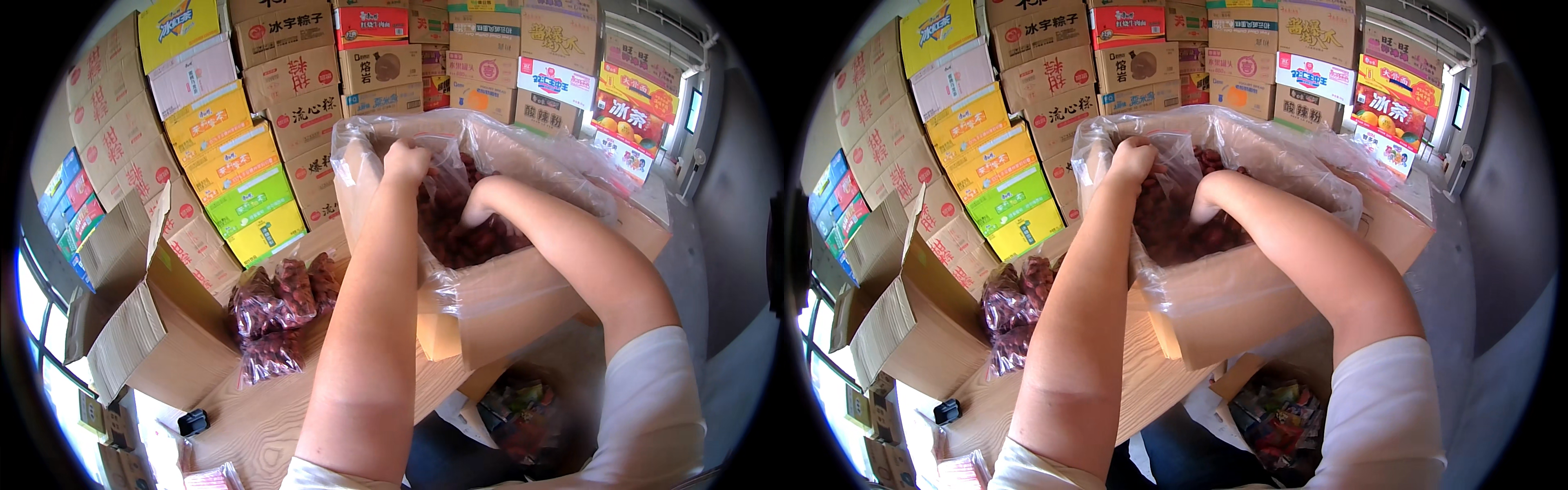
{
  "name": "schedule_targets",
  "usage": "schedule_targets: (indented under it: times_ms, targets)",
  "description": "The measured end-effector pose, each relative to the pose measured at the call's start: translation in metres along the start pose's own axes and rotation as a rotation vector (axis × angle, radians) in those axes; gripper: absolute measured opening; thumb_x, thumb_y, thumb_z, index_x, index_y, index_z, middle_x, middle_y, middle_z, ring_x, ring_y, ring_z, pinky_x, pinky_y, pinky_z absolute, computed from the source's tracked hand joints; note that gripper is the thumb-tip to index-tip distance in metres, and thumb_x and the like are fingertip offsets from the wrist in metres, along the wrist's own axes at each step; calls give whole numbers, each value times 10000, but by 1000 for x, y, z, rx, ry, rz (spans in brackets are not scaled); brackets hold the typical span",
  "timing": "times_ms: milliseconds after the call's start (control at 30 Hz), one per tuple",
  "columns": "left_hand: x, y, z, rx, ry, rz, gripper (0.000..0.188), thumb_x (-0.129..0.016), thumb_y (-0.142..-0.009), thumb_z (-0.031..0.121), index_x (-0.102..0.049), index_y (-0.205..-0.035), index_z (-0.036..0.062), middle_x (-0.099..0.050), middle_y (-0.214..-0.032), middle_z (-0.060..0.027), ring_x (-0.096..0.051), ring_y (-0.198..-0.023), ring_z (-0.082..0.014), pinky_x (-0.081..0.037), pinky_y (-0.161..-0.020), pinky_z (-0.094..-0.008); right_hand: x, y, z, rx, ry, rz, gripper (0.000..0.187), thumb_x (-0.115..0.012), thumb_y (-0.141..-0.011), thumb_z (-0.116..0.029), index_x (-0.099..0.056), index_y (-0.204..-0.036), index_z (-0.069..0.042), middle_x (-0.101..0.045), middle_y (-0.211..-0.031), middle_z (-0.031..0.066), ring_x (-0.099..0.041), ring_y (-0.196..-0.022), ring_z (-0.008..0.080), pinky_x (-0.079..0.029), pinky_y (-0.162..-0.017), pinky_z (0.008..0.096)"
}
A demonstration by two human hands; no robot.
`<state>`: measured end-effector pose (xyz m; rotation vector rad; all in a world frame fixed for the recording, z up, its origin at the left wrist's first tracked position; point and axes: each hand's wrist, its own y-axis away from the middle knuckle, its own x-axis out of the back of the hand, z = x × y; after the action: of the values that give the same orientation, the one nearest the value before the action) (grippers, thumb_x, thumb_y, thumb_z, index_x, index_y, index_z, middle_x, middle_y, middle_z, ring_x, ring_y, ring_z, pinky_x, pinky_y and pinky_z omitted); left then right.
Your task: The person repeatedly scoops dried red dates from a large cardboard box into small clear plastic bags. They seal each bag by hand and place it on a wooden table next to a growing pile of finished packages. The workspace is surrounded by stacks of cardboard boxes.
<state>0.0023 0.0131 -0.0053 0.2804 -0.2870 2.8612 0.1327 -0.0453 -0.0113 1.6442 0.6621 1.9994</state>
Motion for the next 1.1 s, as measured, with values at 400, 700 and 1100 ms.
schedule_targets:
  times_ms: [400, 700, 1100]
  targets:
    - [4, -1, 1, 21, -41, -4, 376, -511, -843, 115, -539, -1208, 31, -638, -935, -84, -666, -697, -196, -466, -577, -374, 0, 50, -30, -167, -378, -136, 507, -600, -851, -530, -608, -997, -44, -621, -858, 88, -609, -709, 235, -520, -662, 388]
    - [1, -4, -4, 22, -24, 6, 407, -503, -851, 113, -516, -1249, 30, -630, -942, -79, -653, -689, -192, -468, -580, -354, -4, 26, -24, 202, -588, -242, 566, -694, -772, -527, -541, -958, -15, -560, -769, 109, -551, -637, 247, -499, -600, 362]
    - [2, -9, -6, 28, -29, -3, 422, -512, -857, 97, -501, -1272, 23, -620, -990, -92, -648, -686, -209, -478, -580, -347, -1, 34, -33, 271, -433, -298, 547, -708, -739, -577, -606, -852, -52, -558, -752, 62, -557, -664, 189, -501, -598, 332]
